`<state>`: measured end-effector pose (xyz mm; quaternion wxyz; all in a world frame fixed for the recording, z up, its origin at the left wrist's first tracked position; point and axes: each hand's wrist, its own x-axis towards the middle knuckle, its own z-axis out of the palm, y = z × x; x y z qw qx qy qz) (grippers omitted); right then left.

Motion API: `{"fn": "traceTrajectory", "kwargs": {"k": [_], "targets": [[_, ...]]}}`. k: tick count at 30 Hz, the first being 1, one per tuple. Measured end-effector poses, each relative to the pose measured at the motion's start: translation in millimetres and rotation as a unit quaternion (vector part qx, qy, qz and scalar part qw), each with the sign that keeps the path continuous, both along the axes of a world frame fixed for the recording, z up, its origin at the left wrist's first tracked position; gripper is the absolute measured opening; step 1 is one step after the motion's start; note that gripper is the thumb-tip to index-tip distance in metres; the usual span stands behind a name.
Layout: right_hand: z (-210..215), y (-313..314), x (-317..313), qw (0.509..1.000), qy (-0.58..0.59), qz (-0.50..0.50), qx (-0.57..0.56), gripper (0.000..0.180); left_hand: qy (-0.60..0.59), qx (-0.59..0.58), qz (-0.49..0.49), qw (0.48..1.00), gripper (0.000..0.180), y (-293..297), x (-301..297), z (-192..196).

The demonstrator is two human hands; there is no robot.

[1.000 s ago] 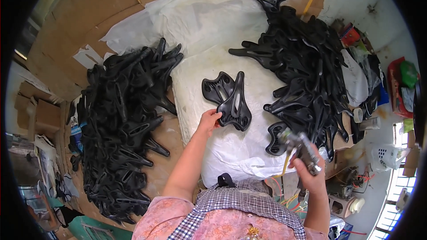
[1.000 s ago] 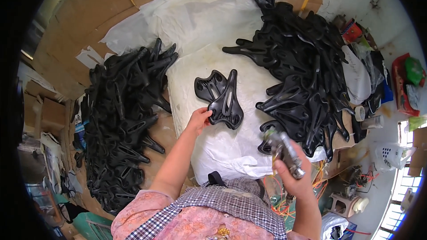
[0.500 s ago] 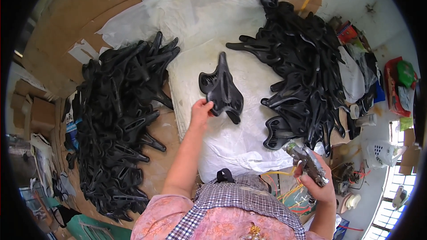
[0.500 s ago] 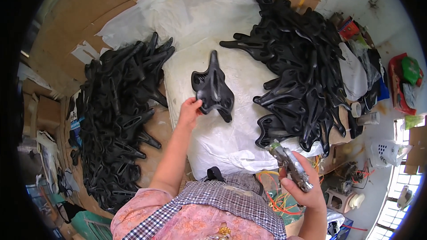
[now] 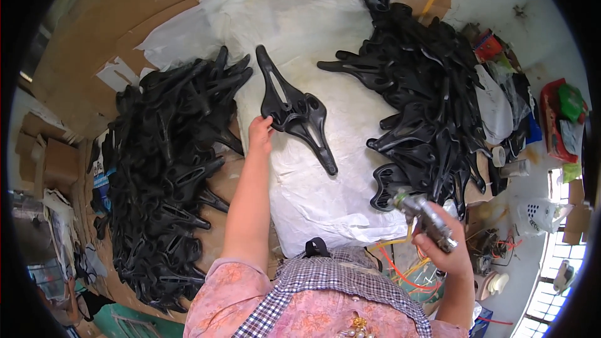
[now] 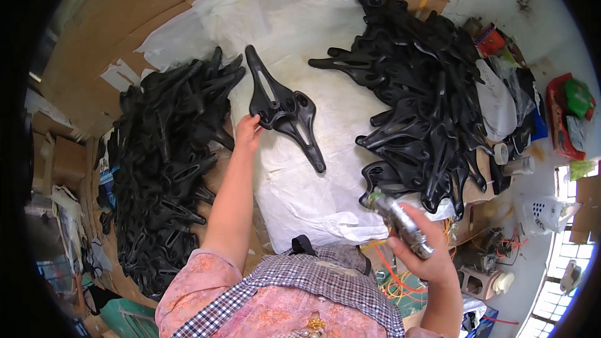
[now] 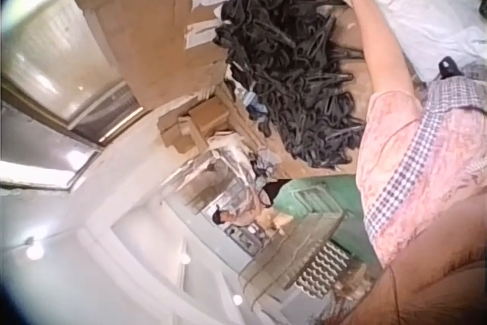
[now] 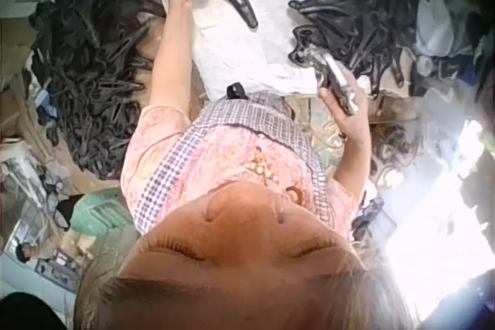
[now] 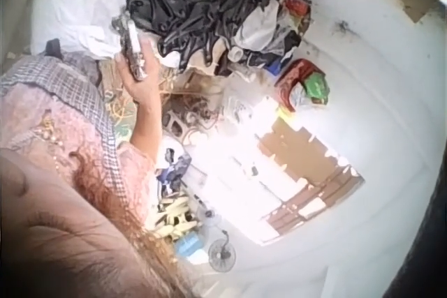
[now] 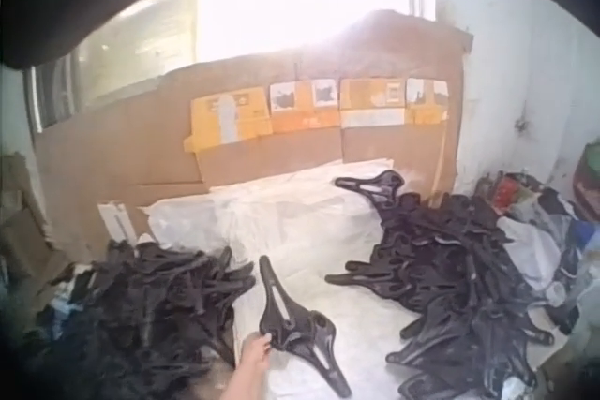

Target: Inspecting, sorting, and using a spray gun on bicycle seats in a factory.

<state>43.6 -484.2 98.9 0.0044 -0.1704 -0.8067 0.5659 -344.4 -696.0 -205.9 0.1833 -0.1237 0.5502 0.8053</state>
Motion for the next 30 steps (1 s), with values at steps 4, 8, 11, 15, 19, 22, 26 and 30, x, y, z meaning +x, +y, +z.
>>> {"fn": "traceTrajectory", "kwargs": {"k": [4,8,11,15,19,22,26,30], "targets": [[-11,1,19,0.999,-0.032,-0.029,0.011,0.058,-0.009,-0.137,-0.118,0.983,0.011,34,-11,-6],[-20,5,16,0.996,-0.016,-0.080,-0.036,0.057,-0.028,-0.033,-0.109,0.993,0.017,31,-2,31],[-27,20,16,0.992,0.019,-0.095,-0.080,0.055,0.107,-0.147,0.032,0.983,0.043,-23,-13,76],[-36,38,23,0.987,0.060,-0.103,-0.111,0.056,0.205,-0.192,0.387,0.878,0.037,-181,-66,135],[-50,54,26,0.983,0.059,-0.122,-0.125,0.057,0.183,-0.195,0.306,0.914,0.010,-91,-61,129],[-47,60,29,0.980,0.069,-0.141,-0.120,0.057,0.026,0.003,0.021,0.999,0.011,81,-40,61],[-41,55,32,0.981,0.057,-0.135,-0.123,0.057,-0.306,0.170,-0.160,0.923,0.017,264,-21,16],[-36,57,36,0.971,0.058,-0.167,-0.160,0.061,-0.321,0.159,-0.064,0.932,0.025,340,-4,30]]}}
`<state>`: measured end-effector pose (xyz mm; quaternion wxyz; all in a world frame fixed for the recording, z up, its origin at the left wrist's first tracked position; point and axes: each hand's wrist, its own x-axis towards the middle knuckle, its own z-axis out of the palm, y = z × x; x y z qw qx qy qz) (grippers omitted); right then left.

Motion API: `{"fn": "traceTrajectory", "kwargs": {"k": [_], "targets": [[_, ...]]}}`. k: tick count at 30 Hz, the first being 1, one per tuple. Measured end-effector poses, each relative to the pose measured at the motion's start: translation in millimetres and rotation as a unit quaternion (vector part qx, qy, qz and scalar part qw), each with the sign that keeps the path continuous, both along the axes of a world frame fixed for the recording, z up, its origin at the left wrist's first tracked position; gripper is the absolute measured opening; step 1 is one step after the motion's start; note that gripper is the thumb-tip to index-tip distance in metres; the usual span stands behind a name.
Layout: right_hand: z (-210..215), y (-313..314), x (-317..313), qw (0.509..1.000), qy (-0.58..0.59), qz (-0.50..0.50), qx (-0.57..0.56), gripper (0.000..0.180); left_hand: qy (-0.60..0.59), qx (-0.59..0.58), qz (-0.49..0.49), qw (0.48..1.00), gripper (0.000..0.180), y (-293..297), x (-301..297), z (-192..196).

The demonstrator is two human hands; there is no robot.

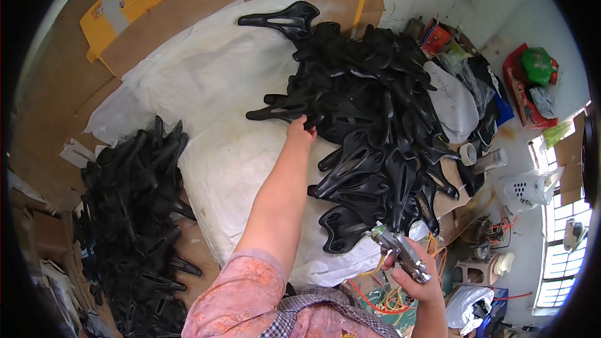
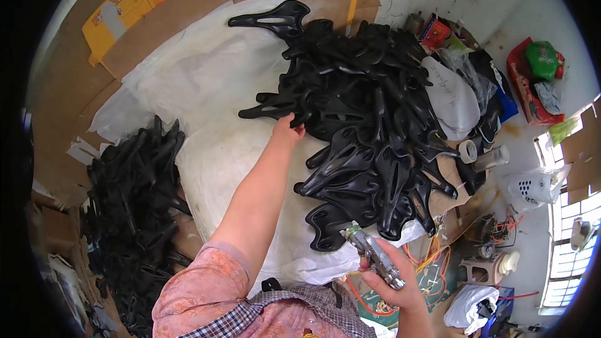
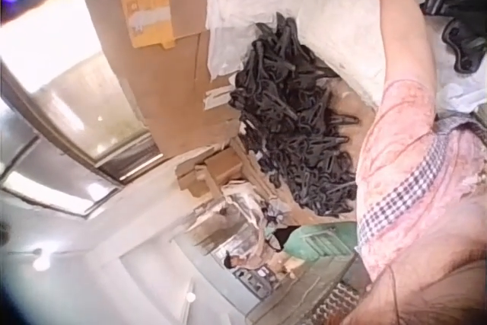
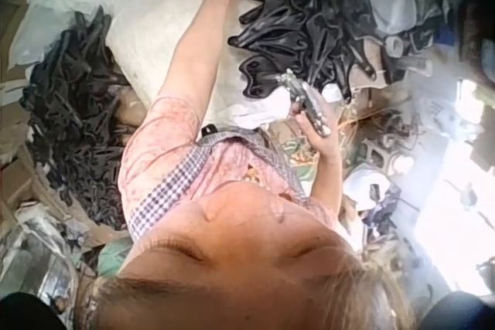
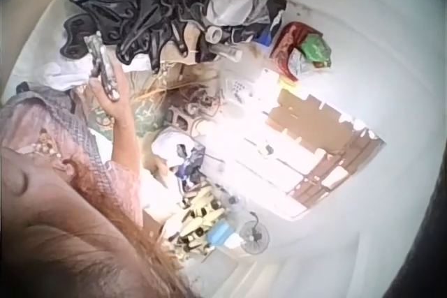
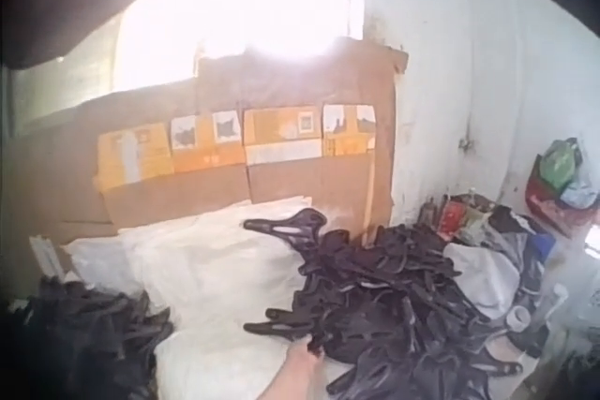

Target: Inspecting, sorting, and using a spray gun on bicycle seats in a factory.

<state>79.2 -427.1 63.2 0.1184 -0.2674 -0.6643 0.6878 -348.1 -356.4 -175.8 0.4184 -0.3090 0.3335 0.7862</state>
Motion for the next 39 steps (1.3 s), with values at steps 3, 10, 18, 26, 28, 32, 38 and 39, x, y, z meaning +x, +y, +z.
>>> {"fn": "traceTrajectory", "kwargs": {"k": [3,10,18,26,28,32,38,39], "targets": [[2,3,0,0.999,0.017,-0.007,0.042,0.064,0.115,-0.035,0.025,0.992,0.026,-39,-11,7],[6,15,-39,0.985,-0.031,0.126,0.111,0.058,0.375,-0.145,-0.185,0.897,0.018,-225,23,63],[29,-27,-88,0.991,0.110,0.060,0.043,0.060,0.366,-0.198,-0.225,0.881,0.017,-299,70,46],[-9,-13,-40,0.986,-0.003,0.164,0.041,0.055,0.398,-0.003,0.175,0.900,0.025,-383,8,59],[-9,-6,-34,0.988,-0.018,0.150,0.039,0.056,0.349,0.025,0.269,0.897,0.021,-370,-19,67],[-17,5,-30,0.996,-0.034,0.073,-0.044,0.057,0.285,0.031,0.018,0.958,0.018,-209,-45,0],[-25,19,-29,0.998,-0.003,0.060,0.012,0.058,0.640,-0.229,-0.129,0.722,0.051,13,-65,5],[-27,22,-27,0.999,-0.010,0.050,0.014,0.058,0.675,-0.249,-0.181,0.670,0.050,37,-61,16]]}}
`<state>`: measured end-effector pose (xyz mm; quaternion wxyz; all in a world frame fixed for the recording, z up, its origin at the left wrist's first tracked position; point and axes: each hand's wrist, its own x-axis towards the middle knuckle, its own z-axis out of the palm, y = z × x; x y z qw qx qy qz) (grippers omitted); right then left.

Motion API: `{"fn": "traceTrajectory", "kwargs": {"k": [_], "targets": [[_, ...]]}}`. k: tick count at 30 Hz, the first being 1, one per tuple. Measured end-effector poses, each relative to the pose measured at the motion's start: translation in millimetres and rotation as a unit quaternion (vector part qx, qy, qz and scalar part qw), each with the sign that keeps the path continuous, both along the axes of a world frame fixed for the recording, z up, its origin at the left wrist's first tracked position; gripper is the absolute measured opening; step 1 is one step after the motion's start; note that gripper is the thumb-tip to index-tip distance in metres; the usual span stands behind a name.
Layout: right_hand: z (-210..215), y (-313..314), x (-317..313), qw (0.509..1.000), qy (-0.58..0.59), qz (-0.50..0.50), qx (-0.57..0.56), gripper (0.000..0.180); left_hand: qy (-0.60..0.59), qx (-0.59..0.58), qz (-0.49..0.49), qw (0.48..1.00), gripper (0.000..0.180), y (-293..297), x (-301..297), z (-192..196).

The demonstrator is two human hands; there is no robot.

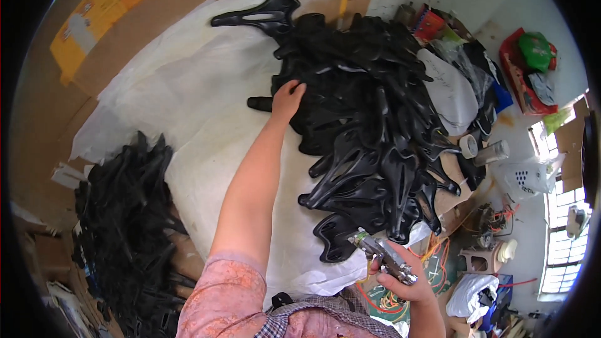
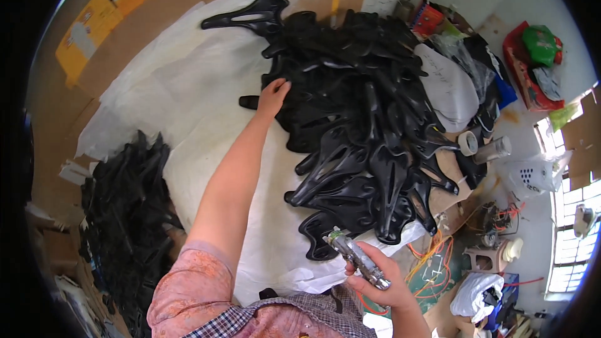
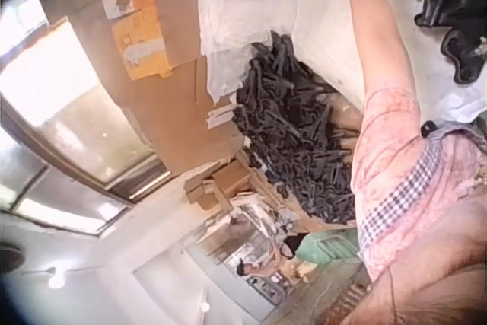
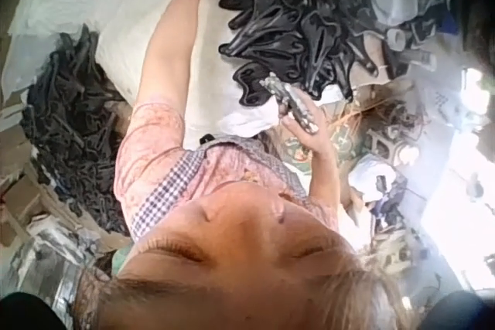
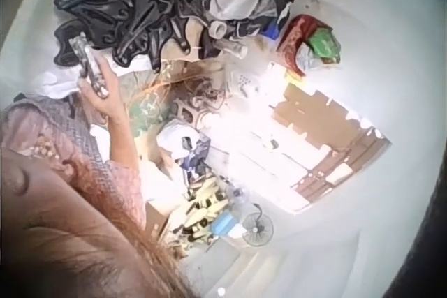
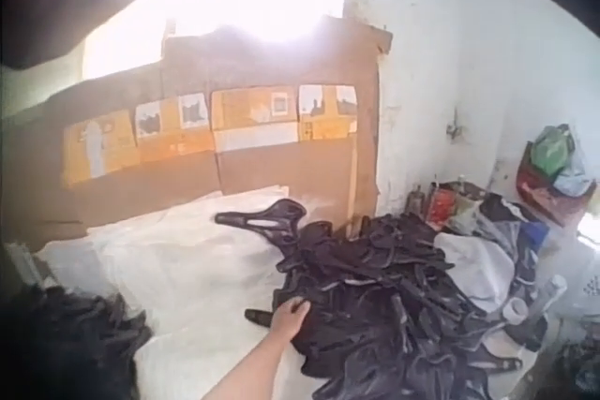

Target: Inspecting, sorting, and using a spray gun on bicycle seats in a factory.

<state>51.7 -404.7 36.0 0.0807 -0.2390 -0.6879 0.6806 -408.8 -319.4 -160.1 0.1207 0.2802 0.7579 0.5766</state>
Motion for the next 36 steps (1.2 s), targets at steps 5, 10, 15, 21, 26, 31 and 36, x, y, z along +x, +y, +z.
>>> {"fn": "traceTrajectory", "kwargs": {"k": [5,10,15,21,26,31,36], "targets": [[-8,9,4,0.998,-0.014,-0.054,-0.013,0.058,0.199,-0.275,-0.105,0.935,0.058,24,50,64],[-13,13,-11,1.000,-0.006,-0.023,0.011,0.060,0.198,-0.167,-0.153,0.954,0.052,-53,53,79],[-8,-4,-24,1.000,0.012,0.023,0.013,0.059,0.221,0.008,-0.068,0.973,0.041,-200,85,63],[4,-37,-31,0.992,0.015,0.110,0.067,0.062,0.152,0.013,0.008,0.988,0.019,-347,115,19],[11,-62,-29,0.987,-0.006,0.153,0.054,0.062,-0.097,0.068,0.274,0.954,0.030,-409,140,-30],[20,-70,-22,0.983,-0.008,0.168,0.077,0.061,-0.366,0.304,0.512,0.715,0.059,-422,122,-25],[40,-68,-17,0.977,0.019,0.174,0.118,0.061,-0.331,0.343,0.286,0.832,0.053,-371,117,9]]}}
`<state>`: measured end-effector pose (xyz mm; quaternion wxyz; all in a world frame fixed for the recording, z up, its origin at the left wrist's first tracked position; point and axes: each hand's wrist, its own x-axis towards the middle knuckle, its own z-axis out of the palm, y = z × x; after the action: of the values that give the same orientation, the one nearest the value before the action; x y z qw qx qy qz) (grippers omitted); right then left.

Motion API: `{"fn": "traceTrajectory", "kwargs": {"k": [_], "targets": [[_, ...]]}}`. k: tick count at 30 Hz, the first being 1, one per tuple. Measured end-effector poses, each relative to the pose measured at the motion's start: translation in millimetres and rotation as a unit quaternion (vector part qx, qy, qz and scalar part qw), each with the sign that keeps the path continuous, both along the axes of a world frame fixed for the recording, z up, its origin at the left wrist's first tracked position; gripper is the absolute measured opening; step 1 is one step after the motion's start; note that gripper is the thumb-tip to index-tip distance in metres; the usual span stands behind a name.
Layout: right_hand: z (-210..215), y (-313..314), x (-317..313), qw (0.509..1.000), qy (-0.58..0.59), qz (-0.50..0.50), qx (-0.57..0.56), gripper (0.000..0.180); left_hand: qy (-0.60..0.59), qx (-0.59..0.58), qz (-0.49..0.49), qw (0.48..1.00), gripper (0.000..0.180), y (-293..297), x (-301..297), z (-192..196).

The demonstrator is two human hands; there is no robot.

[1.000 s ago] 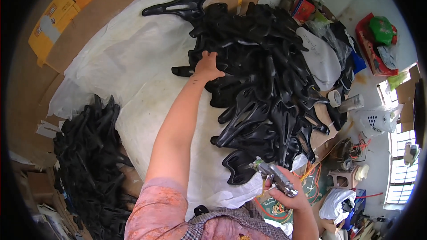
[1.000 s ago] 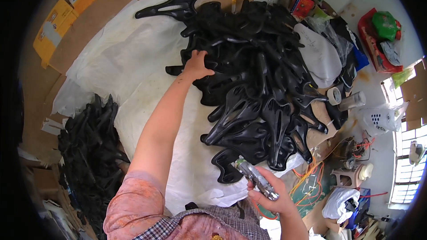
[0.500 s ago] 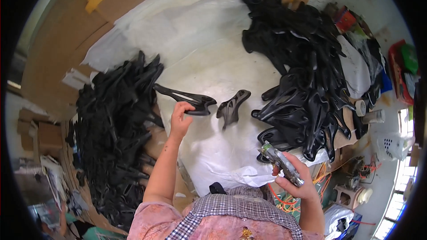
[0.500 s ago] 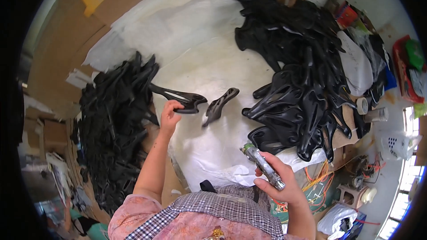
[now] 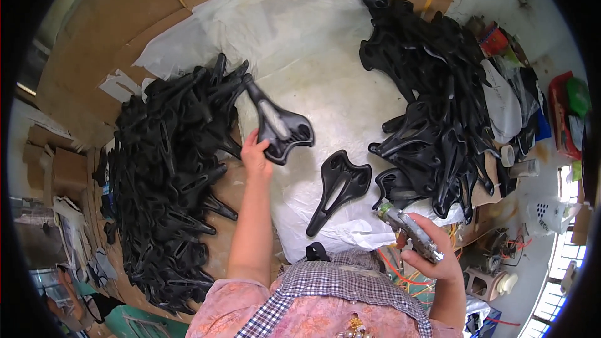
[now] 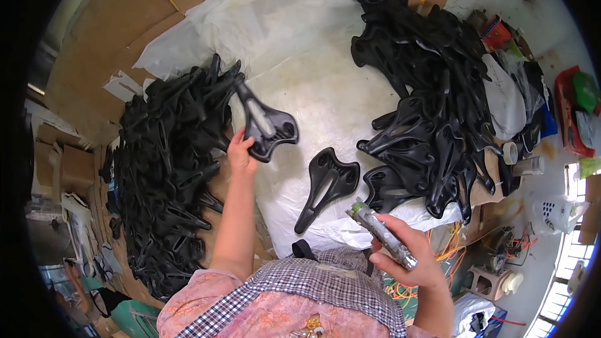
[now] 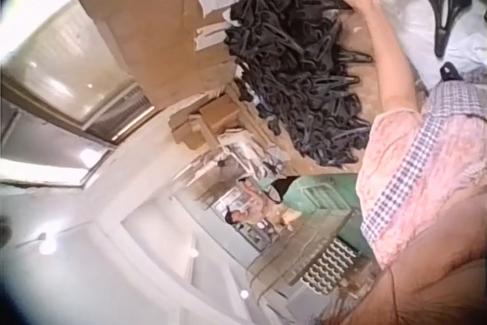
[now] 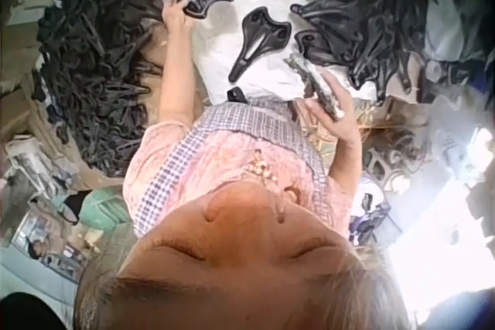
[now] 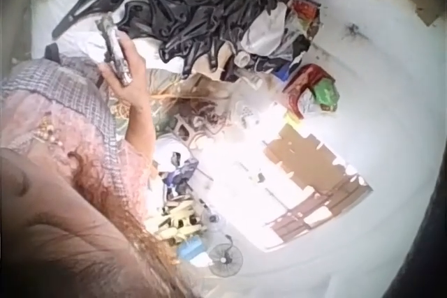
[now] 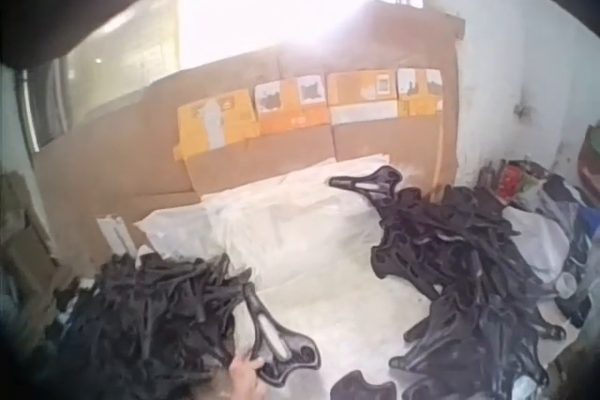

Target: Inspecting, sorting, and using a spray gun on bicycle seats in a factory.

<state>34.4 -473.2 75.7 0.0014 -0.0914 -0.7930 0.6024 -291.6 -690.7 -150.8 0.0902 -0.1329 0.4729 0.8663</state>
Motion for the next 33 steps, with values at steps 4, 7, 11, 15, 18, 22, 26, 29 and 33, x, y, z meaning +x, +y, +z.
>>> {"fn": "traceTrajectory", "kwargs": {"k": [4,7,11,15,18,22,26,29,33], "targets": [[2,4,-4,1.000,-0.010,-0.029,-0.006,0.059,0.009,0.009,-0.048,0.999,0.048,43,14,7],[9,1,-12,0.991,0.072,-0.108,-0.027,0.056,0.008,-0.002,-0.058,0.998,0.048,56,38,8],[18,-3,-12,0.975,0.109,-0.162,-0.105,0.055,-0.023,-0.020,-0.098,0.995,0.048,47,58,8],[2,2,14,0.996,-0.007,-0.088,-0.027,0.055,0.004,-0.077,-0.081,0.994,0.051,21,44,12],[-6,7,33,0.995,-0.015,-0.091,-0.043,0.063,0.110,0.118,0.026,0.987,0.033,-26,-2,35],[-3,6,34,0.987,0.005,-0.141,-0.076,0.059,0.060,0.115,-0.069,0.989,0.034,-28,-16,7],[-12,0,35,0.985,0.009,-0.155,-0.081,0.059,0.110,-0.396,-0.462,0.786,0.045,77,62,-37],[-8,-7,40,0.988,0.008,-0.136,-0.071,0.059,0.222,-0.491,-0.492,0.684,0.046,86,59,-40],[-6,-6,47,0.984,0.003,-0.143,-0.107,0.061,0.300,-0.396,-0.436,0.750,0.042,97,54,-28]]}}
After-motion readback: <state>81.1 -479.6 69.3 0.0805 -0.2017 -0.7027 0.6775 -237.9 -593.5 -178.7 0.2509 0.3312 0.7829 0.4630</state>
